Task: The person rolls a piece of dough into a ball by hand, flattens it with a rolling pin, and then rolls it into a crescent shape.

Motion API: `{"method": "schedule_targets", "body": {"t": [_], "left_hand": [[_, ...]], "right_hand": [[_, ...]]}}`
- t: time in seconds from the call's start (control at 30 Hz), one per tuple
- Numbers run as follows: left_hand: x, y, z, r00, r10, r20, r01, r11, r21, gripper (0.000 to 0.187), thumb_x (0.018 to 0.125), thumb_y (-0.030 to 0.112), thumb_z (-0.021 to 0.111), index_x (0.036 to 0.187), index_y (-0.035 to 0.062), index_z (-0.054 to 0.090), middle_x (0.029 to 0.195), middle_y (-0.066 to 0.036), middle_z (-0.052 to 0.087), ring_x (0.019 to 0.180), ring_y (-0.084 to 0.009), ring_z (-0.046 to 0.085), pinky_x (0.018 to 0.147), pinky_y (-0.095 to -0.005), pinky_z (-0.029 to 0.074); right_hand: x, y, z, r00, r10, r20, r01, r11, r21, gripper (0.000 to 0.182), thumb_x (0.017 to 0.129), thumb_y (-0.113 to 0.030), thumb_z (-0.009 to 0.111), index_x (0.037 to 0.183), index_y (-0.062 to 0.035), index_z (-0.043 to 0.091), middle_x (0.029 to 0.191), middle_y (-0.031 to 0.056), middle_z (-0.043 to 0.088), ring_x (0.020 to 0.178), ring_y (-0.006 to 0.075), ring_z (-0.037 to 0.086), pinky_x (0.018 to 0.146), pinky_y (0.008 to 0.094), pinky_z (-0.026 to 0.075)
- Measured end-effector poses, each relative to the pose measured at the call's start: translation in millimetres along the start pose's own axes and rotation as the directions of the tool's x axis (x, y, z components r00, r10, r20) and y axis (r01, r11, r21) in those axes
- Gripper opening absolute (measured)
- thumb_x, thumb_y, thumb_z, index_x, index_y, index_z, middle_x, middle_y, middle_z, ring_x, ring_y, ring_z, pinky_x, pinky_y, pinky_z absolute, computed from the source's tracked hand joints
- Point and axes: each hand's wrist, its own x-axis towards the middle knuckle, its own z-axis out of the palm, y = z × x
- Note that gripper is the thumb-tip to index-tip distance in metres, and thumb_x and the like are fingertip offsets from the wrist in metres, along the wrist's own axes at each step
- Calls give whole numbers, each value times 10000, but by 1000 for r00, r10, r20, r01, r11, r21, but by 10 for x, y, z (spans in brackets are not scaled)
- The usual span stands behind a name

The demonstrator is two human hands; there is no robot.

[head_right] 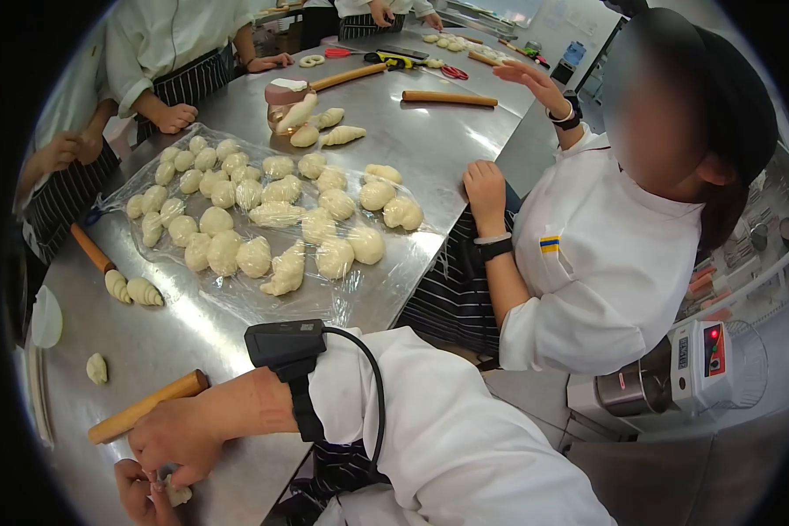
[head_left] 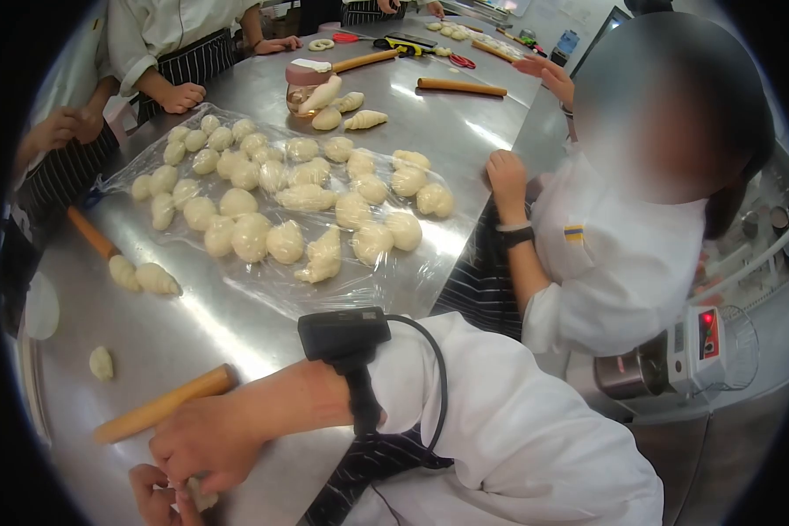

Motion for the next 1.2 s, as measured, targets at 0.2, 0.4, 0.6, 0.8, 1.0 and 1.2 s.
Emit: {"method": "schedule_targets", "body": {"t": [0.2, 0.4, 0.6, 0.8, 1.0, 1.2], "left_hand": [[-5, 44, -11, 999, -47, -4, 47, 998, 37, 214, 879, 191, 650, 914, -19, 632, 956, -164, 604, 883, -314, 580, 793, -389, 456], [-28, -4, -19, 994, -64, 87, 66, 998, -17, 274, 838, 226, 691, 1001, 17, 622, 1017, -178, 594, 934, -333, 568, 830, -404, 444], [139, 158, 31, 954, -149, 261, 141, 989, 47, 351, 812, 296, 699, 1051, 53, 616, 1051, -193, 571, 981, -344, 547, 838, -397, 437], [-26, -81, 24, 959, -56, 279, 94, 988, -123, 429, 766, 209, 666, 1086, -15, 490, 1065, -119, 509, 830, -172, 543, 726, -283, 445], [-54, -27, 111, 977, -198, 72, 209, 956, -207, 525, 653, 303, 798, 1013, 23, 538, 873, -69, 528, 770, -200, 523, 659, -307, 431], [-62, -70, 114, 999, -13, 47, 20, 988, -156, 337, 756, 243, 718, 936, 16, 547, 800, -89, 564, 705, -195, 527, 612, -304, 425]], "right_hand": [[19, -10, -29, 1000, 9, 25, -10, 999, 37, 203, 643, -172, 718, 834, -118, 676, 917, 59, 579, 906, 253, 566, 735, 392, 463], [20, -53, -61, 999, 35, 36, -37, 998, 54, 191, 656, -175, 720, 830, -113, 672, 932, 57, 580, 918, 255, 570, 754, 390, 464], [27, -52, -101, 994, 79, 78, -81, 997, 16, 177, 672, -200, 716, 805, -98, 658, 937, 62, 580, 920, 266, 575, 760, 395, 464], [91, -106, -167, 974, 143, 174, -148, 989, 18, 221, 713, -225, 700, 874, -85, 641, 959, 80, 575, 919, 280, 574, 763, 400, 460], [58, -139, -236, 902, 242, 357, -281, 958, 62, 296, 818, -313, 631, 1000, -80, 609, 928, 96, 594, 888, 296, 577, 742, 409, 454], [91, -202, -281, 845, 278, 456, -342, 938, 62, 295, 811, -226, 584, 1081, -107, 590, 870, 117, 626, 796, 315, 596, 697, 424, 449]]}}
